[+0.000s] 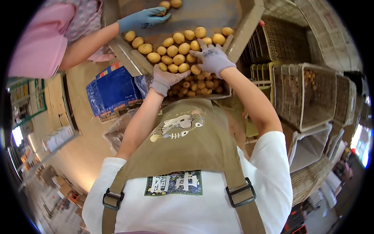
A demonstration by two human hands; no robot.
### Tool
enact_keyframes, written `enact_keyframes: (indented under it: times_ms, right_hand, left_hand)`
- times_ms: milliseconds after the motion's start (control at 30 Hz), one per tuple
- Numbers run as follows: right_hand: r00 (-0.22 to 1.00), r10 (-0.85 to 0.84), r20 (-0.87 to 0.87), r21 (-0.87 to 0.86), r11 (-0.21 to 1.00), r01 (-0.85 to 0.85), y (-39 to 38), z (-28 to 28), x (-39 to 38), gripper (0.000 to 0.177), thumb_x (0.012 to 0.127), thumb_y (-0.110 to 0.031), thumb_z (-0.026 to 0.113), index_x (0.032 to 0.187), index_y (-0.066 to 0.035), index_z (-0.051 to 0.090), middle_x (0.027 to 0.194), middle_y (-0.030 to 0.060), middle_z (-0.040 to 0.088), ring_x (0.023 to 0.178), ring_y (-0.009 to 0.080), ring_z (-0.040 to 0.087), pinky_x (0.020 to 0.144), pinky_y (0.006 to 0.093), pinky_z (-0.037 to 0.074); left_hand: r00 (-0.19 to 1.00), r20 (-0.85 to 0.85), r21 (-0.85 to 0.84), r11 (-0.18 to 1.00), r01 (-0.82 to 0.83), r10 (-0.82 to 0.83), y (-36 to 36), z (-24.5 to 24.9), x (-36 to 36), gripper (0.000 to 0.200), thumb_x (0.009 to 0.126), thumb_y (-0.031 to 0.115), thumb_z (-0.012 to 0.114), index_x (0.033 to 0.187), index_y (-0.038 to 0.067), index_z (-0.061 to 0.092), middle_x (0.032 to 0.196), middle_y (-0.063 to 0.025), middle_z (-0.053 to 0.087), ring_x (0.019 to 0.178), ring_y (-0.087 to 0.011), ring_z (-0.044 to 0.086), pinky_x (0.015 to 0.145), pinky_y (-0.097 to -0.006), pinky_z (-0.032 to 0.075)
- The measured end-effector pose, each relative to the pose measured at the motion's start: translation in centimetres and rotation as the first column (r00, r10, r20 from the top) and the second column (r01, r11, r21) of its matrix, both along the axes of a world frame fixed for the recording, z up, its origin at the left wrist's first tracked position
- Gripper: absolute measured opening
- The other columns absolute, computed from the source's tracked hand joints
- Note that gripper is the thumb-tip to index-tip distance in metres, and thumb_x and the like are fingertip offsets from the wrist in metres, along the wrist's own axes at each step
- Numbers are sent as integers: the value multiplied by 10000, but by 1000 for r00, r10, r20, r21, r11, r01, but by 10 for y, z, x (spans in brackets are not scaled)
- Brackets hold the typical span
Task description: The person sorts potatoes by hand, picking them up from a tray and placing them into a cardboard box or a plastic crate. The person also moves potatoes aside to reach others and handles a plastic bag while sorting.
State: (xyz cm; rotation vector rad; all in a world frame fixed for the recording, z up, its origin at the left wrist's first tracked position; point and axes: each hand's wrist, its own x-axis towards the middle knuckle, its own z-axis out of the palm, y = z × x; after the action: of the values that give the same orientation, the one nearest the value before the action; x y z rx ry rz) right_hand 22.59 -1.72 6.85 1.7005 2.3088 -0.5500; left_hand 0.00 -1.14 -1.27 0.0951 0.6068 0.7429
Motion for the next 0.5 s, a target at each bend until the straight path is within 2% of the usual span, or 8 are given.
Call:
enact_keyframes:
  times_ms: [67,133,167,200,300,367,467,500]
  right_hand:
    - [999,-8,-43,110,994,13,-2,-8,-1,546,860,-340,621,1398,-275,559,1516,180,406,1243,320,527,1041,455,383]
    - [978,-57,-200,287,951,114,-4,-15,-12,515,850,-324,636,1357,-252,585,1449,186,481,1216,340,542,1022,472,402]
    - [982,-35,-187,386,916,107,-10,-10,-21,480,842,-313,648,1313,-230,606,1403,190,519,1184,362,557,1006,485,418]
    - [983,45,-179,418,908,35,-14,-13,-27,486,831,-330,656,1304,-227,609,1407,177,519,1257,371,509,1041,516,382]
    - [994,105,38,222,969,-111,-24,-18,-24,535,819,-387,661,1335,-259,595,1508,100,441,1419,390,330,1136,579,241]
    - [1000,24,18,163,986,-26,-22,-15,-19,538,838,-383,651,1360,-277,580,1556,78,381,1425,413,303,1154,588,205]
    - [1000,8,3,176,984,-9,-19,-26,-20,515,846,-364,644,1349,-272,586,1554,87,381,1415,421,312,1148,607,196]
    - [1000,9,14,186,983,-11,-18,-25,-24,505,847,-356,642,1341,-268,591,1551,92,383,1409,423,321,1143,614,197]
  left_hand:
    - [966,180,-306,944,-123,185,-4,3,2,708,965,592,361,1470,97,356,1564,-125,330,1428,-395,316,1126,-680,254]
    - [964,118,-428,888,-166,237,-10,3,3,703,956,591,355,1486,128,345,1573,-129,307,1438,-409,295,1130,-688,215]
    - [966,83,-456,871,-183,246,-12,4,4,702,948,594,347,1491,149,348,1575,-125,301,1444,-410,283,1135,-684,188]
    - [955,129,-460,870,-180,266,-15,-6,3,705,951,603,342,1495,155,341,1576,-125,296,1448,-404,277,1137,-683,185]
    - [945,152,-466,864,-191,291,-20,-12,3,714,949,626,335,1501,173,336,1579,-112,295,1453,-394,272,1139,-676,188]
    - [958,53,-458,859,-228,282,-18,-2,6,727,941,646,336,1501,183,338,1579,-101,300,1453,-392,275,1139,-668,198]
    - [944,165,-345,913,-216,286,-21,-3,4,709,955,645,303,1492,185,361,1545,-104,366,1424,-379,337,1081,-691,307]
    - [950,167,-337,921,-196,263,-20,-9,5,761,919,708,299,1476,198,392,1511,-98,413,1397,-362,372,1063,-650,354]
